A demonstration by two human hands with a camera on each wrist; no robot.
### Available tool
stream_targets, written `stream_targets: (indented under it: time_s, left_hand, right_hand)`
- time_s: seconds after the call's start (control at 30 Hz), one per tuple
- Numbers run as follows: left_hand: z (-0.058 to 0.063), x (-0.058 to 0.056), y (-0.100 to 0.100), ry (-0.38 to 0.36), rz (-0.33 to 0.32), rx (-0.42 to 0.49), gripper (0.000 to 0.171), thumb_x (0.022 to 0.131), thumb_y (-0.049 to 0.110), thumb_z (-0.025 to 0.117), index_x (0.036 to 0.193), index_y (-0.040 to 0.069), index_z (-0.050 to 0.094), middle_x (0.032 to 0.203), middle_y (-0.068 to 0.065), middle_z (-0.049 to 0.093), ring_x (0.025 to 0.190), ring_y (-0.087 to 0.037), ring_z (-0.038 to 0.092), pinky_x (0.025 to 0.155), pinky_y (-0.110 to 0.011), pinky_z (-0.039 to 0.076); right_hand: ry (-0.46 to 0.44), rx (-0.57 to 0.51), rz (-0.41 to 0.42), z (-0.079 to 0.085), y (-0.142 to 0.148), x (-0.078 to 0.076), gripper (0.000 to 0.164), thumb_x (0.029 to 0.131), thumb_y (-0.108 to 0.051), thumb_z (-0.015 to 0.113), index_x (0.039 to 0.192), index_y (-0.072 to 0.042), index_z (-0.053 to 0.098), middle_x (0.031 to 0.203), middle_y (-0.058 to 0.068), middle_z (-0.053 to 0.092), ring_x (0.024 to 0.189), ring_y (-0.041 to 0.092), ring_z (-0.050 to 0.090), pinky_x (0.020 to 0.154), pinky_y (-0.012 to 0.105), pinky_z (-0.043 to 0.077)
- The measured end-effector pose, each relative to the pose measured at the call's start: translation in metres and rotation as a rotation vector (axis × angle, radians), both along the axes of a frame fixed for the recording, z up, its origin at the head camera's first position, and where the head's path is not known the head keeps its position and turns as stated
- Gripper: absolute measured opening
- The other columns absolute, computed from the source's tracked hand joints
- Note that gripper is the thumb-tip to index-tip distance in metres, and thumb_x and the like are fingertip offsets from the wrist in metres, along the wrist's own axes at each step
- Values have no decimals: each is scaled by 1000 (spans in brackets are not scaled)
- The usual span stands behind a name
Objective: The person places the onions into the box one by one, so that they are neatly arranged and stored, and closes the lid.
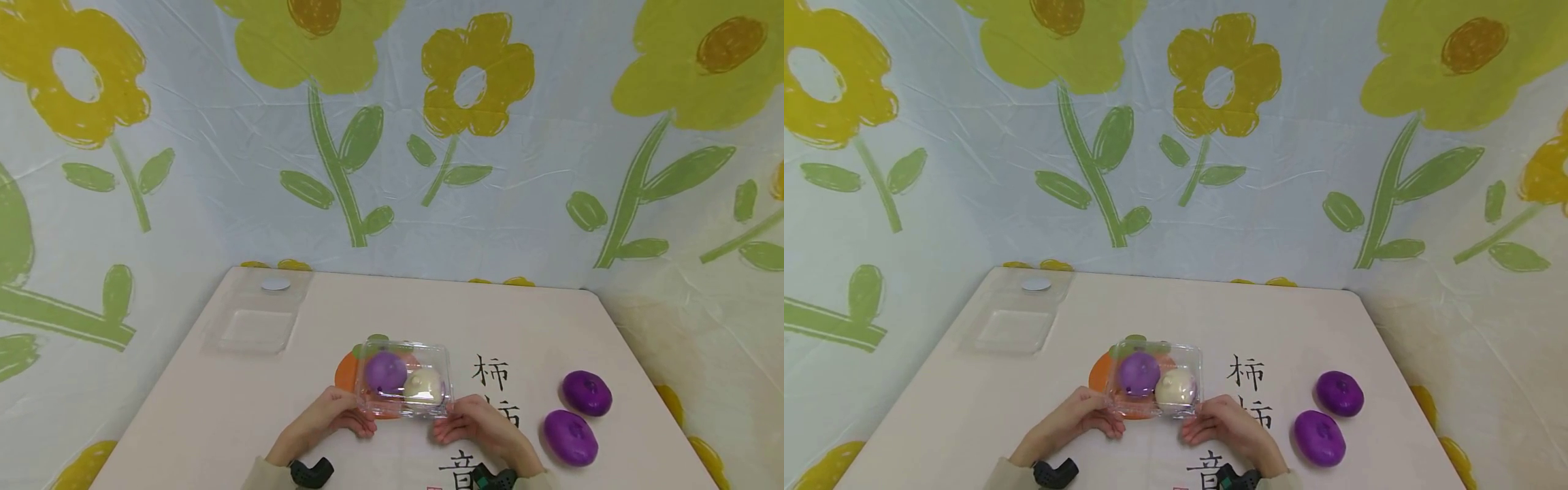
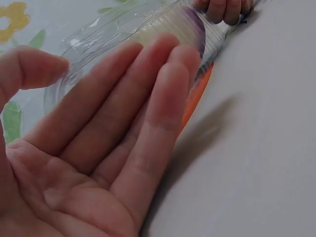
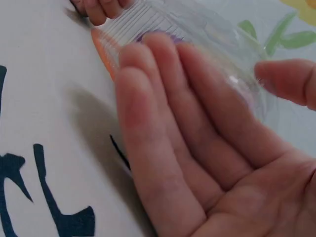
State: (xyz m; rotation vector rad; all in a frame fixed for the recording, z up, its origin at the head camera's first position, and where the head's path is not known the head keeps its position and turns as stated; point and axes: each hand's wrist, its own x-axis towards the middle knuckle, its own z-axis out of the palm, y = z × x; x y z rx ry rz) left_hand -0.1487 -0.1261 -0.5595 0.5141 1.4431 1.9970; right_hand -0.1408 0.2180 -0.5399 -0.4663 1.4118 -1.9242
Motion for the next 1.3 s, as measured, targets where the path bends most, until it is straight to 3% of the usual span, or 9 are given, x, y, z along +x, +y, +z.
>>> stream_targets:
  time_s: [0.13, 0.33, 0.57, 0.8, 1.07, 1.3]
  left_hand:
    - [-2, 0, 3, -43, -36, 75, 34, 103, 10, 44, 101, -13, 70, 95, -17, 74, 90, -26, 73, 79, -34, 59]
    - [-2, 2, 2, -67, -15, 75, 33, 102, 10, 45, 99, -6, 73, 95, -16, 74, 91, -24, 73, 80, -33, 59]
    - [-4, 2, 5, -50, 2, 124, 32, 101, 5, 44, 97, -7, 73, 93, -13, 75, 89, -23, 73, 79, -31, 59]
    - [-5, 3, 6, -9, 20, 129, 37, 101, 4, 43, 99, -30, 57, 91, -12, 75, 88, -23, 73, 78, -32, 59]
    - [-7, 3, 6, 14, 48, 103, 35, 102, 6, 43, 95, -17, 68, 89, -12, 75, 86, -22, 73, 78, -32, 60]
    - [-8, 3, 6, 30, 56, 86, 37, 102, 7, 45, 95, -23, 63, 89, -12, 75, 86, -22, 73, 78, -33, 60]
  right_hand:
    - [-28, -145, 34, -8, -1, -1, 37, 101, 1, 32, 109, 8, 67, 105, 19, 72, 98, 26, 71, 89, 40, 56]
    - [-48, -237, 26, -14, -4, -1, 39, 101, 4, 30, 109, 5, 69, 106, 17, 73, 100, 26, 71, 91, 38, 55]
    - [-29, -259, 36, -15, -7, 0, 41, 100, 5, 28, 108, 6, 69, 105, 16, 73, 100, 25, 71, 91, 37, 56]
    - [-36, -270, 6, -17, -7, 1, 42, 99, 7, 28, 105, 6, 69, 103, 16, 73, 98, 26, 71, 89, 37, 57]
    - [-45, -255, 5, -17, -7, 1, 44, 97, 9, 28, 102, 5, 71, 101, 15, 74, 96, 26, 72, 88, 36, 57]
    - [-53, -260, 8, -17, -7, 1, 46, 98, 7, 26, 103, 4, 72, 101, 15, 74, 97, 25, 72, 89, 36, 56]
